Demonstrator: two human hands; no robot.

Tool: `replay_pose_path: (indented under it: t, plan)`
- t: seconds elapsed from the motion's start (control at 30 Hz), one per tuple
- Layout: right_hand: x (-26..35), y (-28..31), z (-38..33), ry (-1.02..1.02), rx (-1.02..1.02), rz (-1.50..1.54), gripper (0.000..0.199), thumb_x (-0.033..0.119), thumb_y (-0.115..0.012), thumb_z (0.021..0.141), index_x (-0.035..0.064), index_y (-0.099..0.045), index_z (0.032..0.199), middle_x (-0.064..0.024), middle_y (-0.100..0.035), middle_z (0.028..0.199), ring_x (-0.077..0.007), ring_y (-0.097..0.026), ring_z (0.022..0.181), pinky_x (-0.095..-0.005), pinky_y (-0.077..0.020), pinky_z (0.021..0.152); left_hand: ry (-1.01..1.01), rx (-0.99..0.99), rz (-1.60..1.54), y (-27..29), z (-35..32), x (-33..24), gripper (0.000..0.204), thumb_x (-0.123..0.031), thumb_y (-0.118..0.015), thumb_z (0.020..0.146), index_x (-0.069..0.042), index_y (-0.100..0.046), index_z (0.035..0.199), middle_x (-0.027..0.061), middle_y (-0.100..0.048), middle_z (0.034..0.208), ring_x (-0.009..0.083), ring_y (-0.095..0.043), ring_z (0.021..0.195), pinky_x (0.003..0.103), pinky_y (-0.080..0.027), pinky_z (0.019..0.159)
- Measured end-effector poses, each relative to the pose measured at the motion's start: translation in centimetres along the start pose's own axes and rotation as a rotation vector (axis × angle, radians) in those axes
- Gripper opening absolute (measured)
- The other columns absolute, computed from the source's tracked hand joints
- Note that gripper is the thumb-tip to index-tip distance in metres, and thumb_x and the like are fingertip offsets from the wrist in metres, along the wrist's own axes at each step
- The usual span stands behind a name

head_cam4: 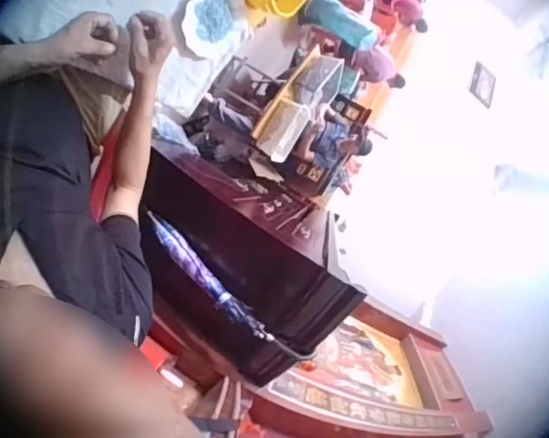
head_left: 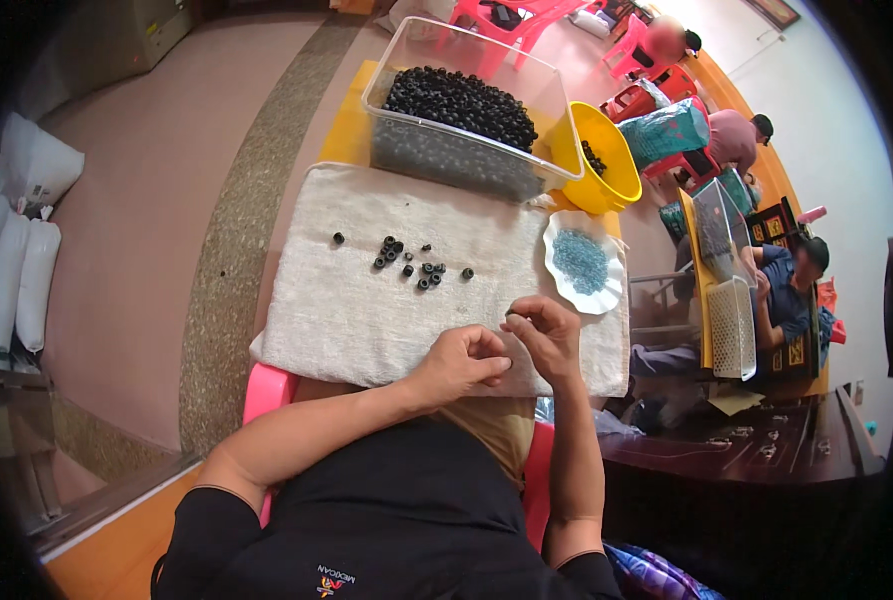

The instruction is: Inspecting and sorting small black beads on a towel-covered surface.

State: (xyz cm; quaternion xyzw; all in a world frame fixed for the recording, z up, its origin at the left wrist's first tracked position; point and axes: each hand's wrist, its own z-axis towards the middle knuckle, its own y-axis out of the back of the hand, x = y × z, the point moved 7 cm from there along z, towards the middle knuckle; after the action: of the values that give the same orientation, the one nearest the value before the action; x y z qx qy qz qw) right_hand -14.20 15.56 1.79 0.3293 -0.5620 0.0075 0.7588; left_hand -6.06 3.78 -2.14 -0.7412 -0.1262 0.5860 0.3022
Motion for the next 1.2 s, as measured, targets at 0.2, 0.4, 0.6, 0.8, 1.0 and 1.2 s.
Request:
replay_pose_path:
  t: [0.2,0.4,0.6,0.8,1.0,1.2]
  plan:
    - [3.0,-0.7,-2.0,0.205,0.073,-0.129,0.013,-0.002,-0.059,0.092,-0.0027,-0.064,0.105,-0.0051,-0.064,0.093,-0.0108,-0.061,0.087,-0.0235,-0.0489,0.077,0.045,-0.009,0.005,0.1,-0.1,0.2,0.028,-0.007,-0.065,0.090,0.003,-0.057,0.115,0.0066,-0.064,0.100,0.0110,-0.062,0.081,0.025,-0.055,0.074]
    - [2.8,-0.5,-2.7,0.011,-0.048,-0.044,0.008,-0.002,-0.059,0.092,-0.0013,-0.063,0.099,-0.0043,-0.062,0.092,-0.0092,-0.057,0.085,-0.0228,-0.0467,0.074,0.041,0.011,0.007,-0.1,-0.2,0.0,0.031,-0.007,-0.064,0.090,0.004,-0.056,0.119,0.0067,-0.064,0.103,0.0114,-0.062,0.086,0.026,-0.055,0.074]
    - [2.2,-0.5,-2.7,0.140,-0.032,-0.009,0.010,-0.004,-0.060,0.091,-0.0022,-0.063,0.099,-0.0066,-0.061,0.094,-0.0116,-0.057,0.086,-0.0235,-0.0466,0.073,0.060,0.004,0.002,-0.2,-0.3,-0.3,0.035,-0.005,-0.065,0.090,0.005,-0.052,0.121,0.0081,-0.064,0.101,0.0124,-0.063,0.086,0.028,-0.056,0.076]
    - [1.3,-0.4,-3.3,0.038,-0.047,0.044,0.011,-0.005,-0.059,0.091,-0.0024,-0.063,0.101,-0.0070,-0.061,0.093,-0.0117,-0.059,0.084,-0.0233,-0.0473,0.073,0.046,-0.019,-0.043,-0.2,-0.4,-0.3,0.032,-0.005,-0.065,0.089,0.004,-0.053,0.118,0.0083,-0.064,0.098,0.0126,-0.064,0.084,0.028,-0.056,0.076]
    - [-0.2,0.0,-3.9,-0.043,-0.021,0.063,0.012,-0.001,-0.060,0.091,-0.0031,-0.060,0.103,-0.0057,-0.062,0.092,-0.0136,-0.064,0.085,-0.0254,-0.0516,0.076,0.038,-0.018,-0.048,-0.3,-0.5,-0.3,0.027,-0.006,-0.066,0.090,0.002,-0.054,0.113,0.0074,-0.064,0.095,0.0124,-0.063,0.085,0.028,-0.056,0.075]
    - [-0.1,0.4,-3.5,-0.309,-0.007,0.410,0.013,0.008,-0.069,0.082,0.0042,-0.061,0.092,-0.0031,-0.062,0.087,-0.0125,-0.061,0.080,-0.0277,-0.0514,0.069,0.045,-0.038,-0.009,0.1,-0.3,-0.3,0.017,-0.005,-0.066,0.090,0.000,-0.055,0.102,0.0078,-0.064,0.090,0.0126,-0.064,0.079,0.026,-0.056,0.072]
